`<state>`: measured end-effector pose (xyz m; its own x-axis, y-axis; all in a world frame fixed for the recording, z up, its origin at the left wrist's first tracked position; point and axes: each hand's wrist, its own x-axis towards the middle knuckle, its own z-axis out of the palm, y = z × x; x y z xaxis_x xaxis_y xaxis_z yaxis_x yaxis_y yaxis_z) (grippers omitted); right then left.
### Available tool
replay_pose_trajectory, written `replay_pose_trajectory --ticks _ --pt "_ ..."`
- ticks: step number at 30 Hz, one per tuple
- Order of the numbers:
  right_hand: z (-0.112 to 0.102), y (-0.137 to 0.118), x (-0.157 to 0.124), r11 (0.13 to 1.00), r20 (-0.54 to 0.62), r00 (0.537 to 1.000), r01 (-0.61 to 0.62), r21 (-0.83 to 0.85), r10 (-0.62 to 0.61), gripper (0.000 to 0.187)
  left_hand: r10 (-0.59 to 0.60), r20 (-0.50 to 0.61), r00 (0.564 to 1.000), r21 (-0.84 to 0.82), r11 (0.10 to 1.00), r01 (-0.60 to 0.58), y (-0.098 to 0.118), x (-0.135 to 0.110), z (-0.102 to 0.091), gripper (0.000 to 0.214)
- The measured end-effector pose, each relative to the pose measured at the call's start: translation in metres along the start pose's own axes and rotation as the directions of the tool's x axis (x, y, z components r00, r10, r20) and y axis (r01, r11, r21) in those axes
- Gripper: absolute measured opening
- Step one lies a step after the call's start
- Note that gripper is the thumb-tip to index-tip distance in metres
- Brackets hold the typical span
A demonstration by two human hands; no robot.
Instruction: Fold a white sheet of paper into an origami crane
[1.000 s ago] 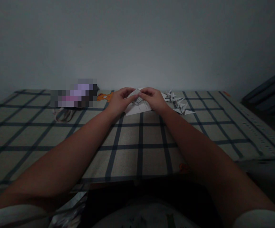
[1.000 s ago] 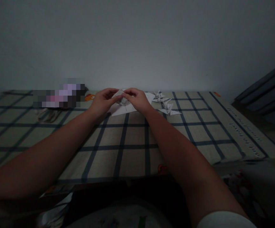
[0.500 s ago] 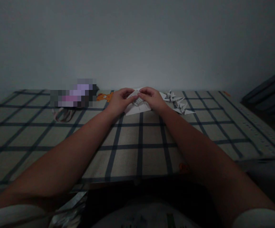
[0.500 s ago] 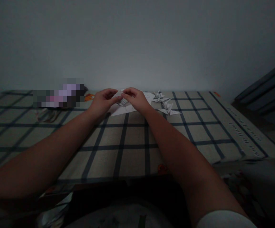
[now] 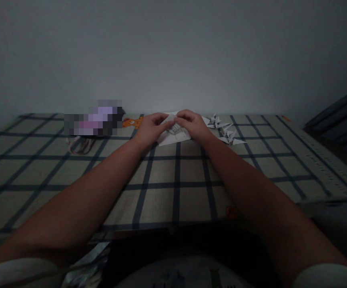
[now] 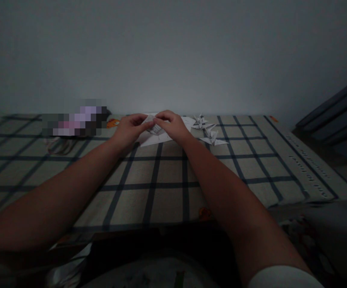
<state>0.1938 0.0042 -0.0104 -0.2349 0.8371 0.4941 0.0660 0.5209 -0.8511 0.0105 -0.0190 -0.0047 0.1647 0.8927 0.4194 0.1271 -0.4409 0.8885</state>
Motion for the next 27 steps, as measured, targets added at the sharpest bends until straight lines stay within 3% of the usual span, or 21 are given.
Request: replay_pose_trajectory --ticks 7,16,23,27 --pt "0.003 0.003 0.003 0.996 -0.035 0.997 -0.066 0.061 0.068 0.025 -0.043 0.016 0.999 0.019 0.999 0.043 -0.004 0.001 -0.002 0.030" --pt "0.000 -0.003 0.000 0.996 -0.027 0.996 -0.089 -0.022 0.088 0.025 -0.074 0.120 0.990 0.004 0.997 0.074 -0.008 0.002 -0.005 0.033" --pt "0.000 -0.007 0.000 0.993 -0.051 0.998 -0.030 -0.114 0.024 0.018 -0.079 0.107 0.991 0.024 0.997 0.077 -0.007 0.001 -0.004 0.034" --pt "0.002 0.001 0.002 0.998 -0.065 0.997 -0.039 -0.038 0.037 0.021 -0.080 0.061 0.995 0.018 0.997 0.079 -0.004 0.001 -0.003 0.033"
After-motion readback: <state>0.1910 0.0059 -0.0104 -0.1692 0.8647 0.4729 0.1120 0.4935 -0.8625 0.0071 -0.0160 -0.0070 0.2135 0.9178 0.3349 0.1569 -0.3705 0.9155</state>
